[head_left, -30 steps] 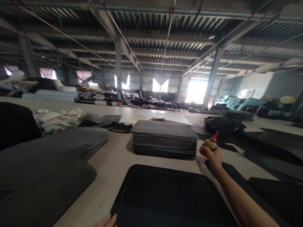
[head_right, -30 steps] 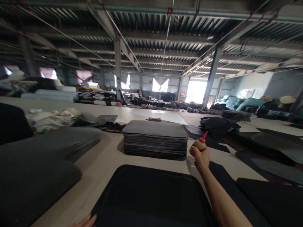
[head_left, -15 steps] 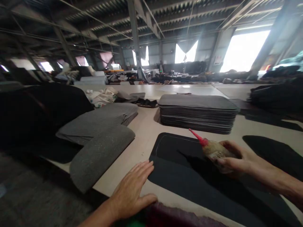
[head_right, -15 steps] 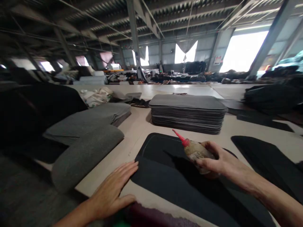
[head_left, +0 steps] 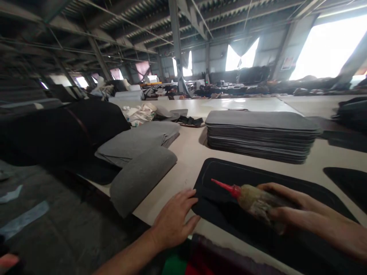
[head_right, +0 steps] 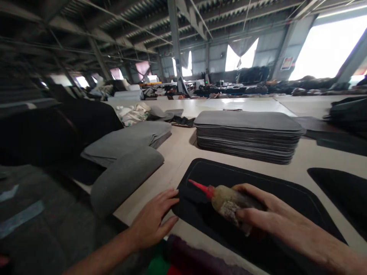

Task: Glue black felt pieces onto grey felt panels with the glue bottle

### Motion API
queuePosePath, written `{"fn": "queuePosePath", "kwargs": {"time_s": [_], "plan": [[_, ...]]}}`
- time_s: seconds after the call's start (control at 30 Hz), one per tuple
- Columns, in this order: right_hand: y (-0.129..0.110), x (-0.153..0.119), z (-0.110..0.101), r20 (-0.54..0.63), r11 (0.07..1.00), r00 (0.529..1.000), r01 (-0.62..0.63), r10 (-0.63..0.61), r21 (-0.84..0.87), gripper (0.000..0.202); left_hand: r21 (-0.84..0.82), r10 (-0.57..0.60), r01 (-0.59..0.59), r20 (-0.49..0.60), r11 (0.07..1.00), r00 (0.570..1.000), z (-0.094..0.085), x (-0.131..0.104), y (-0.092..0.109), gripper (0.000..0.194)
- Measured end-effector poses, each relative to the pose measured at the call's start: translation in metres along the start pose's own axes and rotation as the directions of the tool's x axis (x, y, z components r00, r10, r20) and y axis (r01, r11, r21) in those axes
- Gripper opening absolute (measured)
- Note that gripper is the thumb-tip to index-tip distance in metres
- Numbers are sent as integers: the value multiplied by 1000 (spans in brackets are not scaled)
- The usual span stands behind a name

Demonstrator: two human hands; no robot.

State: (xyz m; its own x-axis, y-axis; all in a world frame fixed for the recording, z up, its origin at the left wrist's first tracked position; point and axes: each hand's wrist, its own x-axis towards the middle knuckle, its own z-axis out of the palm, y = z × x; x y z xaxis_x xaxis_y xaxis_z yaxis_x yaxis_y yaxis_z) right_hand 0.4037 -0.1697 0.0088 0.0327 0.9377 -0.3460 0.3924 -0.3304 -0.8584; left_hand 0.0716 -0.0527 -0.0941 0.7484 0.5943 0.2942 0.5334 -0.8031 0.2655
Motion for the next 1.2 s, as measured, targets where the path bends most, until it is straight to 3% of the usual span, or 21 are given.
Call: {"fn": "queuePosePath", "kwargs": {"time_s": [0.17,0.37,0.53,0.73,0.9,1.03,1.2], "plan": [[-1,0,12,43,999,999,2,0,-53,72,16,-17,17,25,1000,1000,-1,0,3,43],[-3,8,29,-162,994,983,72,-85,-88,56,-28,-26,26,-7,999,1000,1,-1,3,42],[-7,18,43,-263,970,942,169,-211,-174,49,-79,-51,51,-5,996,999,1,1,1,26],[-17,29,58,-268,876,866,313,-421,-367,34,-115,-71,68,-19,991,997,2,3,1,20],[-17,37,64,-249,825,827,378,-505,-419,30,-111,-70,64,-52,992,996,5,2,0,22],[-21,40,68,-221,791,806,416,-549,-448,27,-99,-68,63,-53,993,996,5,3,0,24],[-29,43,71,-181,774,815,417,-550,-476,26,-107,-74,68,-51,992,996,4,3,2,25]]}}
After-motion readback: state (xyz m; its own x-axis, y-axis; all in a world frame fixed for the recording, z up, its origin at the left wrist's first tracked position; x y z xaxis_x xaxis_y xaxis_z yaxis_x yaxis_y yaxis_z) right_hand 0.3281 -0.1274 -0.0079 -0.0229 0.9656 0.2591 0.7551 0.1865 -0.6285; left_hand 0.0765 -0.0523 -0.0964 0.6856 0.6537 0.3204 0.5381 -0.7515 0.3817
